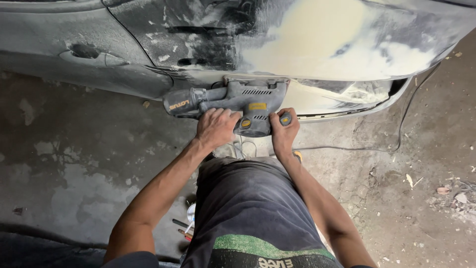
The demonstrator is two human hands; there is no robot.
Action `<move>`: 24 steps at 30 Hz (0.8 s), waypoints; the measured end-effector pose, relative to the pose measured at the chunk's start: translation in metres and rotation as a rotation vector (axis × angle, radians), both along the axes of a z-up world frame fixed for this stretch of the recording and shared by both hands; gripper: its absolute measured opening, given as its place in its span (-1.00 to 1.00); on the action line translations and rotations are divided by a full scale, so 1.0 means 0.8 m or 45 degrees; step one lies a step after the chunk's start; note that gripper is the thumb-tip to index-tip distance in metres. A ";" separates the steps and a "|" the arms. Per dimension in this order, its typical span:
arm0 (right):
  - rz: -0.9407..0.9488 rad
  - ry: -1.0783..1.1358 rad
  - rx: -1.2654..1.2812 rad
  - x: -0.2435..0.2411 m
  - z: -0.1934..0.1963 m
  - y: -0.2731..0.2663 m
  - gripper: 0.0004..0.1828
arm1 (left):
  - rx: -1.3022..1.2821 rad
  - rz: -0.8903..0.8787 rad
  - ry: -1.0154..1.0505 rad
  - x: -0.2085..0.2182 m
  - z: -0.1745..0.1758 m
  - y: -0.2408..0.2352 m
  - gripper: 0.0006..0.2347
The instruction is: The person uses an electric sander to smooth a section of filler on the front fender of a car. They move the sander back and forth over the surface and periodically pause to wipe away dust with their hand.
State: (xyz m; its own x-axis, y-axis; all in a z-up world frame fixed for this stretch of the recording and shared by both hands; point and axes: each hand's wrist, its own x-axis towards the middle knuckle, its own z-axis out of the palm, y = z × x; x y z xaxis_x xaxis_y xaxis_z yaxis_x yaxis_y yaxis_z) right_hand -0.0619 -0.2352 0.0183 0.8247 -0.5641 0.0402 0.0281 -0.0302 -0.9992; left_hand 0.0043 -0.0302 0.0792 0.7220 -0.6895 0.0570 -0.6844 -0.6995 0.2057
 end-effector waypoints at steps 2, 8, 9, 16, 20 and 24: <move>-0.008 0.006 -0.030 0.002 -0.015 0.007 -0.77 | -0.018 -0.002 -0.013 0.004 -0.025 0.009 -0.64; -0.022 0.071 0.108 0.002 0.014 0.022 -0.77 | -0.006 -0.004 0.039 0.007 -0.022 0.021 -0.61; -0.024 0.019 0.087 0.006 0.023 0.025 -0.79 | 0.013 0.014 0.045 0.008 -0.009 0.021 -0.63; -0.026 0.096 -0.032 0.010 0.001 0.048 -0.75 | -0.055 -0.035 -0.031 0.020 -0.039 0.050 -0.64; -0.024 0.050 0.012 0.010 0.011 0.060 -0.78 | -0.076 -0.025 -0.042 0.020 -0.027 0.061 -0.69; -0.028 0.013 -0.145 0.015 -0.019 0.079 -0.76 | -0.114 -0.044 -0.078 0.030 -0.055 0.085 -0.70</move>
